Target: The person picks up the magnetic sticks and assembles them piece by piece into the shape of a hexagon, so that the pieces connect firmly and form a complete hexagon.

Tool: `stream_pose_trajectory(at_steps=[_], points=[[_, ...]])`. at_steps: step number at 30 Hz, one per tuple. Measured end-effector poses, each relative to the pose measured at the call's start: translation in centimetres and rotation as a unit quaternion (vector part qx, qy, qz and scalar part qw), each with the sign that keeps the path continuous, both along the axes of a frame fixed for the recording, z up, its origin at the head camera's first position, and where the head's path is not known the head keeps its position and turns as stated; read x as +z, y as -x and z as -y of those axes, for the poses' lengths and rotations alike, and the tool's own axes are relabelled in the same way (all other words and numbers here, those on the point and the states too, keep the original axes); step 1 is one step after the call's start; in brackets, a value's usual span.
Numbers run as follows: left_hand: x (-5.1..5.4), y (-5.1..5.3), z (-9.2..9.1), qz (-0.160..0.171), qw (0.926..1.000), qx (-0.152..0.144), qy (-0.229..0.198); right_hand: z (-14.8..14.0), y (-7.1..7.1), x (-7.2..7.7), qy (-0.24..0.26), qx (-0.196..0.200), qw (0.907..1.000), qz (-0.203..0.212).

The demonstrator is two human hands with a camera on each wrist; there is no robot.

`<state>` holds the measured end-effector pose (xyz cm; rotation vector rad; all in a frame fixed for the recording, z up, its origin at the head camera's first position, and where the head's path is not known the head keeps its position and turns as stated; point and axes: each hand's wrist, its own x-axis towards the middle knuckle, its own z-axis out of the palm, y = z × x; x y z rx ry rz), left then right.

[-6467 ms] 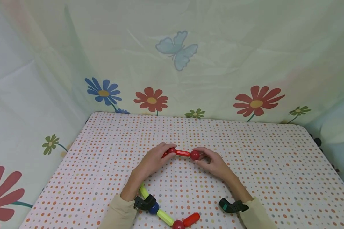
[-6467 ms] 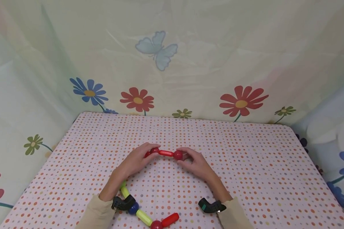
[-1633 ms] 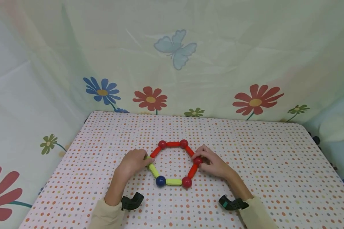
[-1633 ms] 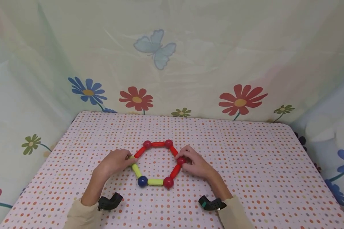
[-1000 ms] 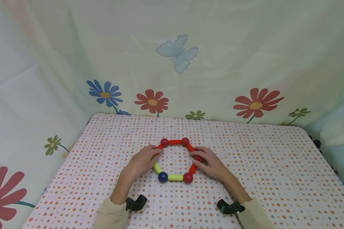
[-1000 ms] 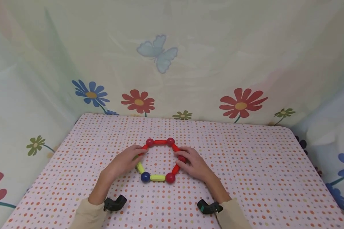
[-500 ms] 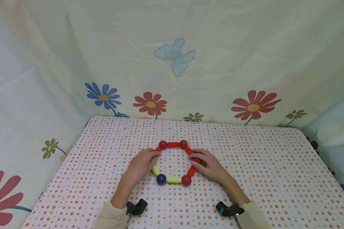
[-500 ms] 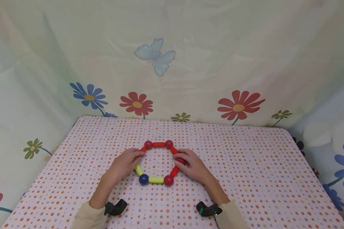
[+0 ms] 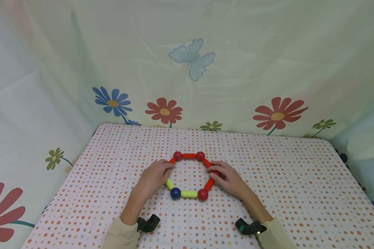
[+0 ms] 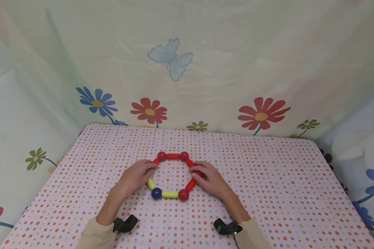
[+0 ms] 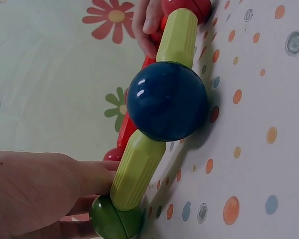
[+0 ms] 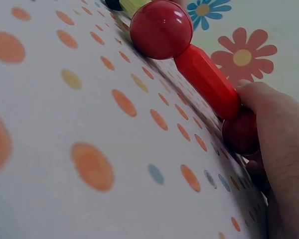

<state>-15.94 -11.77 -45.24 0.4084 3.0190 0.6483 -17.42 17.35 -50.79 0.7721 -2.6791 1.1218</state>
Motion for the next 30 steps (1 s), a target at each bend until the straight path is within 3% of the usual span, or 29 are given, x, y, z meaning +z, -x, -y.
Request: stream_pose_trajectory(at_steps=[3,9,18,23,30], points=[[0.2,0.2,0.1,0.008,0.9999,-0.005,-0.010,0.0,0.1,0.1,0.004,0.000,1.0000,-0.008],[0.7,0.5,0.4,0.048,0.9975,0.031,-0.042,0.2,0.3,0.3,0.007,-0.008,0.9999,0.000],[0.1,0.4,0.6,0.038,0.9951,0.060,-0.070,0.0,0.1,0.2,0.021,-0.026,0.9994,-0.007],[0.4,0.1,1.3,0.063,0.9932,0.047,-0.086,-0.3,-0.3,0.0,0.038,-0.042,0.9984,0.001],[1.6,0.1,2.3,0.104,0.9920,0.033,-0.063,-0.3,0.1,0.0,0.060,-0.062,0.9960,0.024]])
